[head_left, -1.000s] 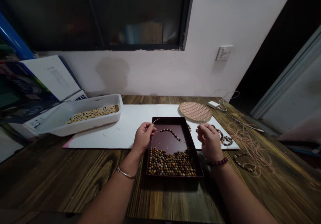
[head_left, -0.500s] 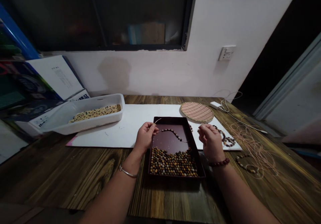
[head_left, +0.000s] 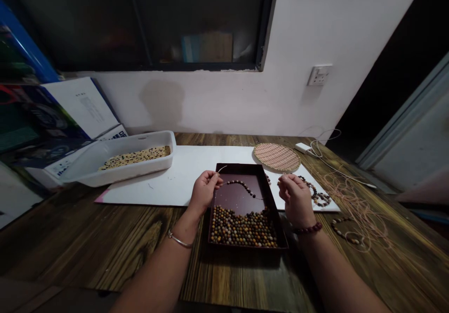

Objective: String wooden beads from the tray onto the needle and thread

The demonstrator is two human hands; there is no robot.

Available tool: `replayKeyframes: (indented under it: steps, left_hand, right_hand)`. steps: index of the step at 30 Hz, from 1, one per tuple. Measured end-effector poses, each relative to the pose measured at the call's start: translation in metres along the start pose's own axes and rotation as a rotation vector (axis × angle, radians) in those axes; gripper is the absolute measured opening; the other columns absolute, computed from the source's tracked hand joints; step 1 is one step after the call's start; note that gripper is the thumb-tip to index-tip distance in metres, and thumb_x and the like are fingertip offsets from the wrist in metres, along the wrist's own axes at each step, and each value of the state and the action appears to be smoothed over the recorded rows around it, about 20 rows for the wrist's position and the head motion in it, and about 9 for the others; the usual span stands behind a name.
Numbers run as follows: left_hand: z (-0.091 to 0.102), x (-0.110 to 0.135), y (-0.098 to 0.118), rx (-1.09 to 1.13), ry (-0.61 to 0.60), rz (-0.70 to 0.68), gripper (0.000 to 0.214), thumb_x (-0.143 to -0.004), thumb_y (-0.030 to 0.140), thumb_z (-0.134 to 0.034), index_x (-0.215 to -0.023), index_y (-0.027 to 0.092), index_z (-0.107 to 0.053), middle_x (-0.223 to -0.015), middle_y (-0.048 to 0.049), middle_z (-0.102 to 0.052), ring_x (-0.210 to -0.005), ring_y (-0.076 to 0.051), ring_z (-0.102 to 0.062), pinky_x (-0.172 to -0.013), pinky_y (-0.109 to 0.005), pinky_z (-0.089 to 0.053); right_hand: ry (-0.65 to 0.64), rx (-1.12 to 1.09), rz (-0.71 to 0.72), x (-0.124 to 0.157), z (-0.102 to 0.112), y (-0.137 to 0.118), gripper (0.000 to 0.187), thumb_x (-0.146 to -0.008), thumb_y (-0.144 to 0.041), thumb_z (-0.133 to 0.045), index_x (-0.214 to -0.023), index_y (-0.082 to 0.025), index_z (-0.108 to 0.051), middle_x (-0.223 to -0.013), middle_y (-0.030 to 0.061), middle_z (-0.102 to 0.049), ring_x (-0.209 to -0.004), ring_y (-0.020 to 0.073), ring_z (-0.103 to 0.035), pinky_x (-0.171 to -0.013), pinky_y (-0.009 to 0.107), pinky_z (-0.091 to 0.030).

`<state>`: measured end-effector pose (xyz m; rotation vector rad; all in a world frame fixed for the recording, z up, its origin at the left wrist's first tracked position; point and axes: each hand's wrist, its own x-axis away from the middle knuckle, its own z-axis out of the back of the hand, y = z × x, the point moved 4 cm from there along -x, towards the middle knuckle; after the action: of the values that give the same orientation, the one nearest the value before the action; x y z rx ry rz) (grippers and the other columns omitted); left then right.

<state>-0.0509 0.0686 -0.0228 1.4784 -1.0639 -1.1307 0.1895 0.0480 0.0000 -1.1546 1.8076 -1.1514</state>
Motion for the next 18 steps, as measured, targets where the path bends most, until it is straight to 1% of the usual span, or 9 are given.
replayKeyframes:
  steps: [7,18]
  left_hand:
    - [-0.0002,0.0007,0.0005,0.000,0.002,0.008,0.023,-0.067,0.038,-0.063,-0.070,0.017,-0.056,-0.060,0.0001,-0.062,-0.055,-0.010,-0.055,-0.056,-0.023,-0.044]
    - [-0.0008,0.0021,0.0026,0.002,0.008,0.015,0.021,-0.067,0.037,-0.062,-0.070,0.016,-0.056,-0.060,0.0002,-0.061,-0.055,-0.010,-0.055,-0.056,-0.023,-0.044]
  right_hand:
    - [-0.005,-0.004,0.000,-0.0008,-0.0002,0.0002,0.022,-0.054,-0.029,-0.068,-0.054,-0.017,-0.049,-0.044,-0.0076,-0.037,-0.042,0.0043,-0.030,-0.038,0.016,-0.018]
    - [-0.005,0.007,0.004,0.0001,-0.0002,-0.0004,0.022,-0.054,-0.030,-0.069,-0.054,-0.018,-0.050,-0.045,-0.0075,-0.037,-0.043,0.0045,-0.030,-0.038,0.016,-0.020]
